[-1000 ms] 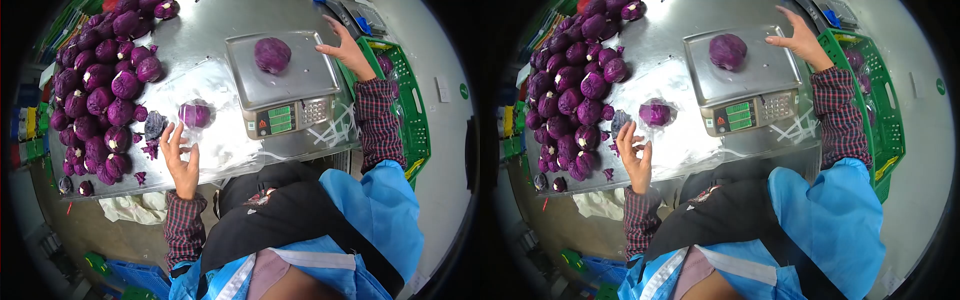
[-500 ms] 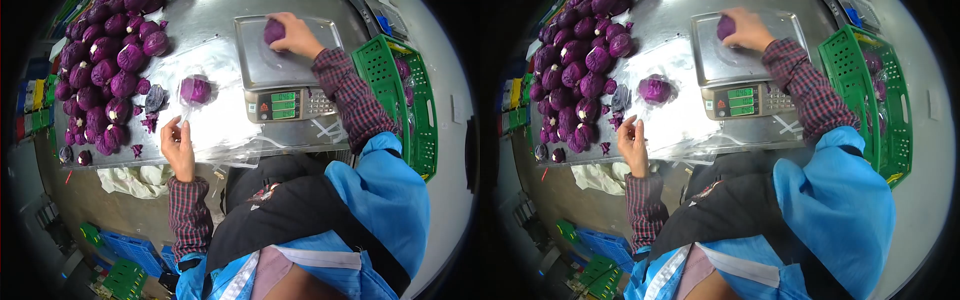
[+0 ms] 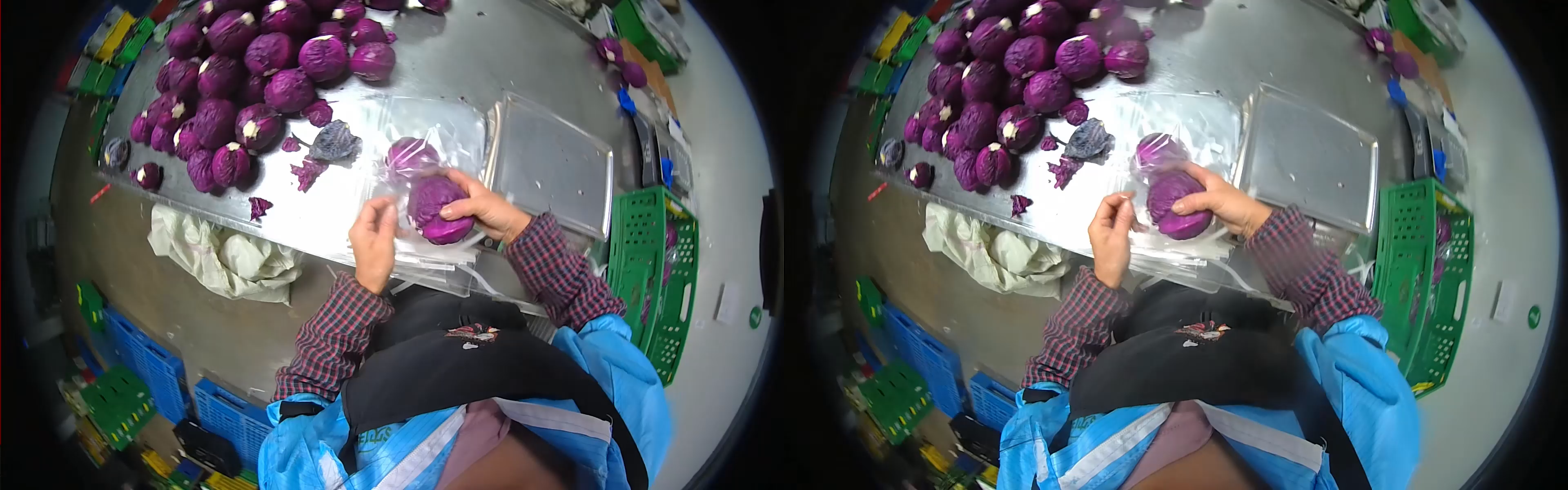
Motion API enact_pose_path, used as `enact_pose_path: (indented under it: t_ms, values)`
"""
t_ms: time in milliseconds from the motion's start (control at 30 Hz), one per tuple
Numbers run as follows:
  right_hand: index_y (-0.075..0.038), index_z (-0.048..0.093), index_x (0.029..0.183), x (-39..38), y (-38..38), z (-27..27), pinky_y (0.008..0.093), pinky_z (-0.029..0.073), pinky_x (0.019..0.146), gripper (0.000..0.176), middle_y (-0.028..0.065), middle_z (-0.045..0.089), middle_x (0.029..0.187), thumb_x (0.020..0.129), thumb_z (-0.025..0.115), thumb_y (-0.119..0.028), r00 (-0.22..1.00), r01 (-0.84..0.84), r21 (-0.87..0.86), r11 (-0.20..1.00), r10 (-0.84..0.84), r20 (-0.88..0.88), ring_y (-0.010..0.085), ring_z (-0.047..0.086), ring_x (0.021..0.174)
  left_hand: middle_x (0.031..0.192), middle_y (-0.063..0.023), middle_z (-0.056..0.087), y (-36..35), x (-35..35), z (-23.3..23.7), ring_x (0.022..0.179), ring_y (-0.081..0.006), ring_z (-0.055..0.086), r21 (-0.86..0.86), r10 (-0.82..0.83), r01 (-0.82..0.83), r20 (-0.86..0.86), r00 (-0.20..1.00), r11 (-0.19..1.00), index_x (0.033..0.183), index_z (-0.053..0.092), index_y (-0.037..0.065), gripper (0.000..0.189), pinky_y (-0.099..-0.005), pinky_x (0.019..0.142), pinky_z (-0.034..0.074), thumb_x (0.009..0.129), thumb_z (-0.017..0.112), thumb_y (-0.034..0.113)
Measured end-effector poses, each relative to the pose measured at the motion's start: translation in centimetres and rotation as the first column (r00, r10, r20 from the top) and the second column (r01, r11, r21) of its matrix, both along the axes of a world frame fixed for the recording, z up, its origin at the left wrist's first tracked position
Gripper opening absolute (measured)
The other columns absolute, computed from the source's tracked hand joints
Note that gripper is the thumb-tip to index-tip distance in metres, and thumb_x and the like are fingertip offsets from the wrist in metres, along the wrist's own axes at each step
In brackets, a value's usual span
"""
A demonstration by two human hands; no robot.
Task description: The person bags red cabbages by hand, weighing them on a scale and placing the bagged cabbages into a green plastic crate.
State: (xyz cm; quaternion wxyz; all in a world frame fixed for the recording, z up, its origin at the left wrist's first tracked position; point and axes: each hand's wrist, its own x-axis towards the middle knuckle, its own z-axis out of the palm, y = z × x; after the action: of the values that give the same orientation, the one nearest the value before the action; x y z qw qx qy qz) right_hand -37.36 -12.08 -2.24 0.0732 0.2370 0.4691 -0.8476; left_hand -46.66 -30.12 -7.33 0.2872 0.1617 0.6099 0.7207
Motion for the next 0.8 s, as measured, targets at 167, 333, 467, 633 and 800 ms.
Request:
enact_pose_path:
  t_ms: [167,333,467,633,800]
  values:
    - [-0.005,0.042,0.134,-1.7,-2.8,-2.6,0.0318,0.041,0.097,0.071,0.0118,0.054,0.122,0.072,0.075,-0.012,0.992,-0.009,0.147,0.989,-0.01,0.129,0.019,0.052,0.113,0.082,-0.0153,0.063,-1.6,0.4,1.5,0.065,-0.0262,0.062,-0.181,-0.07,-0.009,-0.424,0.903,0.984,0.103,0.061,0.001,0.014,-0.0332,0.06,0.048,0.092,0.054,0.005]
    - [0.0,0.037,0.131,-5.6,-4.8,-3.1,0.0331,0.044,0.093,0.075,0.0151,0.047,0.125,0.071,0.078,-0.017,0.936,0.302,0.355,0.885,-0.346,0.067,0.0247,0.051,0.112,0.083,-0.0174,0.063,-1.8,0.9,2.0,0.069,-0.0333,0.063,-0.114,-0.158,0.122,-0.396,0.905,0.986,0.104,0.059,0.002,0.014,-0.0363,0.061,0.048,0.091,0.054,0.004]
    - [0.0,0.037,0.13,-5.5,-4.8,-4.9,0.034,0.044,0.092,0.081,0.016,0.043,0.125,0.066,0.083,-0.021,0.921,0.185,0.891,0.414,-0.389,-0.01,0.0262,0.048,0.114,0.069,-0.0102,0.057,-1.5,1.4,1.8,0.057,-0.0171,0.057,-0.082,-0.194,0.178,-0.293,0.936,0.981,0.107,0.057,0.001,0.016,-0.03,0.054,0.044,0.095,0.051,0.009]
    - [0.001,0.035,0.135,-3.2,-5.1,-6.9,0.0353,0.04,0.097,0.072,0.0177,0.045,0.125,0.08,0.07,-0.028,0.955,0.266,0.701,0.662,-0.282,-0.097,0.029,0.049,0.108,0.064,-0.0089,0.054,-2.2,0.7,-0.1,0.056,-0.0143,0.052,-0.038,-0.12,0.116,-0.163,0.979,0.993,0.105,0.059,0.001,0.015,-0.0293,0.053,0.041,0.095,0.052,0.01]
    - [-0.004,0.064,0.11,-4.1,-5.0,-7.5,0.0387,0.037,0.102,0.027,0.0116,0.061,0.116,0.085,0.056,-0.011,0.978,0.207,0.959,0.194,-0.015,-0.208,0.029,0.05,0.118,0.068,-0.0079,0.056,-3.9,0.6,-2.3,0.057,-0.0141,0.051,-0.117,-0.211,0.187,-0.26,0.942,0.975,0.102,0.059,0.0,0.013,-0.0288,0.054,0.041,0.095,0.052,0.009]
